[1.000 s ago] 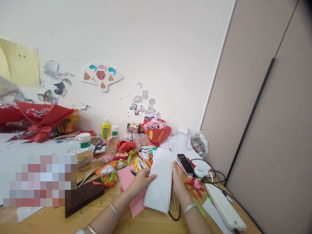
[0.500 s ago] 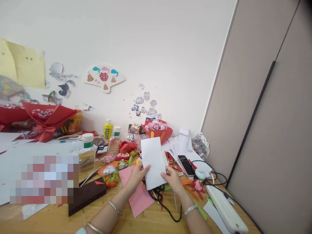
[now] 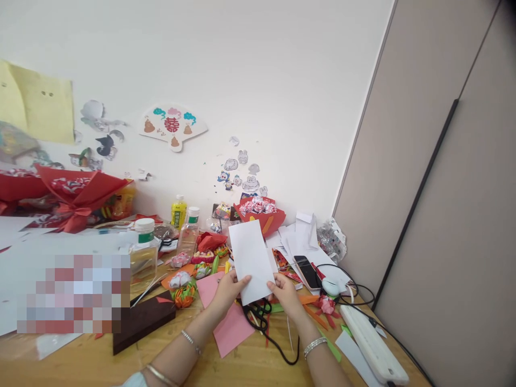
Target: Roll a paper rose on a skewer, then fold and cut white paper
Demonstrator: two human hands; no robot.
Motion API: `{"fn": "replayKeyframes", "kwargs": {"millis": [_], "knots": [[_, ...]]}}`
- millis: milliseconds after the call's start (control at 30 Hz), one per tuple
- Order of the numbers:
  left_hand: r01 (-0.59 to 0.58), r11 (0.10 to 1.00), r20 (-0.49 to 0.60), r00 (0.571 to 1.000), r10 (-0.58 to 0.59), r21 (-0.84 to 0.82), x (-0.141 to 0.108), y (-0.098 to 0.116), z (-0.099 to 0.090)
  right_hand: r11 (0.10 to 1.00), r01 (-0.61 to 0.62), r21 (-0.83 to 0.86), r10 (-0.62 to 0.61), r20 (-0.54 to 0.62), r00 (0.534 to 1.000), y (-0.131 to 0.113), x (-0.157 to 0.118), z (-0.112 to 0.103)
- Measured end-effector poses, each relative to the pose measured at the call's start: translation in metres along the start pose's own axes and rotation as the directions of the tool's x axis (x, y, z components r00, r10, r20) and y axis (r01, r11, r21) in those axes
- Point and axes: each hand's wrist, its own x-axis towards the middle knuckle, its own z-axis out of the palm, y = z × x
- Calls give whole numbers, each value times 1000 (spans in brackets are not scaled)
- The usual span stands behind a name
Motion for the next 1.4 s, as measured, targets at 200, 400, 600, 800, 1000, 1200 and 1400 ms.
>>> {"fn": "replayKeyframes", "kwargs": {"millis": [200,400,600,800,1000,1200,1400], "knots": [[47,998,51,998,-46,-31,-4,3,0,1000,16,3,-16,-35,999,2,1,0],[148,989,228,962,-148,14,-6,3,2,996,84,-27,-87,-152,985,7,5,-5],[124,992,184,975,-128,33,-2,-1,3,996,87,-18,-89,-161,983,10,7,-4],[90,995,140,985,-96,45,-1,1,1,995,77,64,-70,-104,992,2,4,1],[69,997,147,986,-74,38,-1,0,2,994,48,100,-38,-90,995,1,2,-1],[88,996,196,976,-91,25,-3,0,2,985,10,172,-7,-20,1000,6,2,-3],[129,991,214,968,-135,39,-4,1,0,987,25,157,-21,-29,999,6,2,-3]]}}
